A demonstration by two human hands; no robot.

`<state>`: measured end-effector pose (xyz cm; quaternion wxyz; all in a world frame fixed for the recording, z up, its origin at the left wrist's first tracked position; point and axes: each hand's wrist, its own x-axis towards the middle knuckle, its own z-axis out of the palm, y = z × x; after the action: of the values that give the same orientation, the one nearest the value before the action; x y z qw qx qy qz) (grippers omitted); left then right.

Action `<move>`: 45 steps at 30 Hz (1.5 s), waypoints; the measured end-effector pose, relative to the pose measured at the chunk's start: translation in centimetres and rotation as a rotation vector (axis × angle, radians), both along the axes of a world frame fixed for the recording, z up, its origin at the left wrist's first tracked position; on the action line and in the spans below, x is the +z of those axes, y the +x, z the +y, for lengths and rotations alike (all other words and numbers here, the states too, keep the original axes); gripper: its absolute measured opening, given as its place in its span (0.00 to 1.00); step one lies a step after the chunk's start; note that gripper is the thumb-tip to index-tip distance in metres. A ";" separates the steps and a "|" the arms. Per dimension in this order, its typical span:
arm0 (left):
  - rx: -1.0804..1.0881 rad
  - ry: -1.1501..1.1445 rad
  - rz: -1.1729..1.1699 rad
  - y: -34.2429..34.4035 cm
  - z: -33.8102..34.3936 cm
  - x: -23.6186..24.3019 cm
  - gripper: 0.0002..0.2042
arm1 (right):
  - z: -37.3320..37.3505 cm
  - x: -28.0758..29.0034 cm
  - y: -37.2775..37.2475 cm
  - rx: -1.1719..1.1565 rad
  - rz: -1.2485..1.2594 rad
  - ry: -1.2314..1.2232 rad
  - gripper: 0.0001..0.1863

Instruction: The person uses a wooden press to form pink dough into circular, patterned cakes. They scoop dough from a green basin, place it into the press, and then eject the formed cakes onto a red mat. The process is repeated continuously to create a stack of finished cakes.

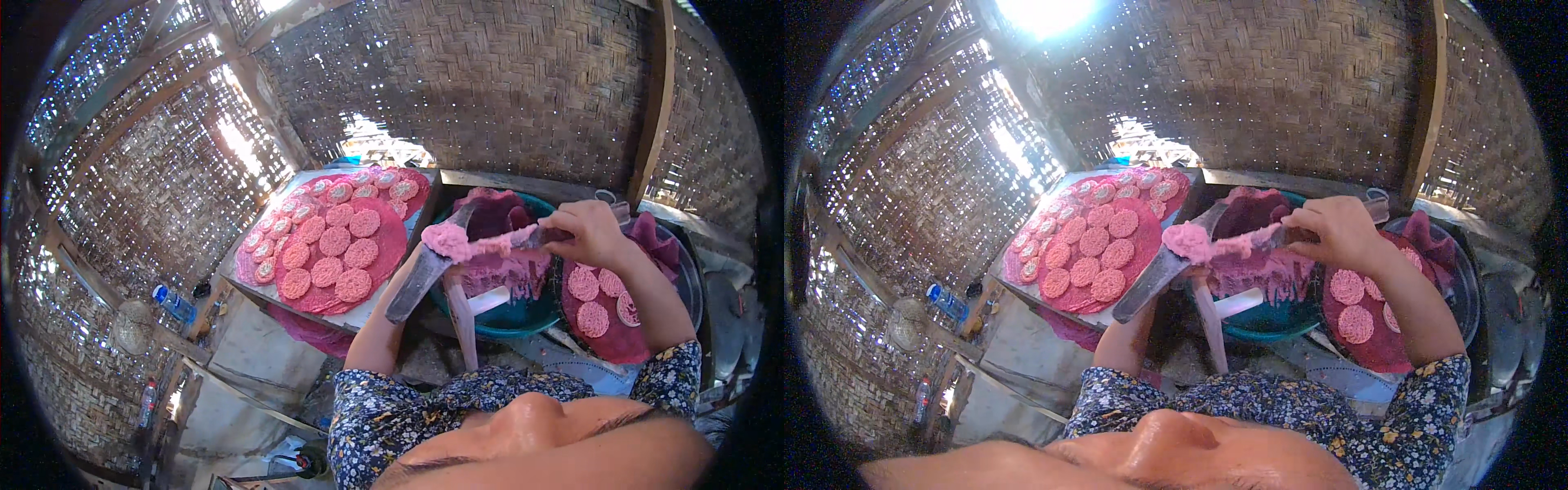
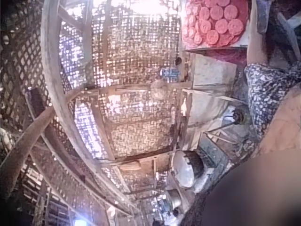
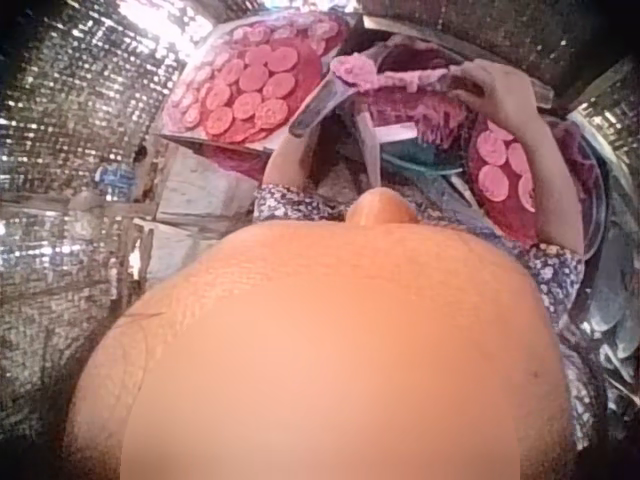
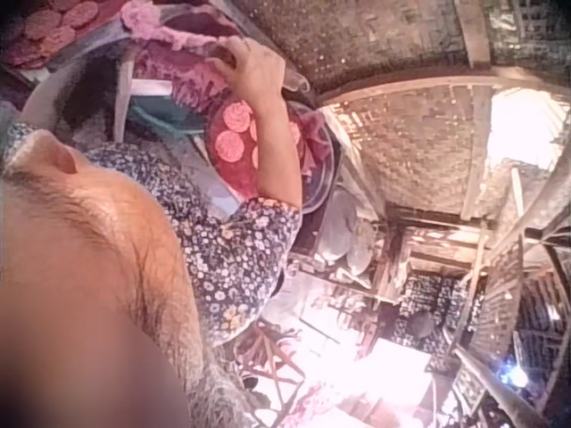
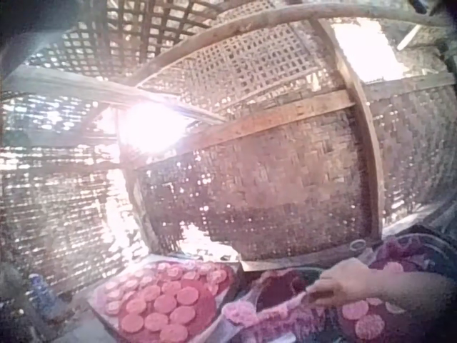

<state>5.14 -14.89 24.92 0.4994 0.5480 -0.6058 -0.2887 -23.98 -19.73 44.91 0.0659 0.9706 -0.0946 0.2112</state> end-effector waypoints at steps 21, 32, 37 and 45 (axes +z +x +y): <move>0.117 0.213 -0.510 -6.1 4.8 6.3 0.20 | 4.4 -2.6 4.2 0.219 0.252 -0.465 0.12; 0.004 -0.455 -0.081 -1.6 -0.6 2.3 0.21 | 2.1 -6.3 2.2 -0.233 -0.548 1.229 0.09; 0.058 -0.204 0.151 -6.2 0.4 1.7 0.14 | 3.1 -8.5 3.2 -0.066 -0.448 1.277 0.10; 0.175 -0.185 -0.247 -3.7 1.9 2.7 0.18 | 2.5 -5.9 -0.6 -0.337 -0.452 0.653 0.13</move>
<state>1.48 -13.03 27.58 0.4928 0.5817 -0.6364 -0.1176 -24.54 -17.19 39.00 -0.2337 0.8408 -0.3256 0.3640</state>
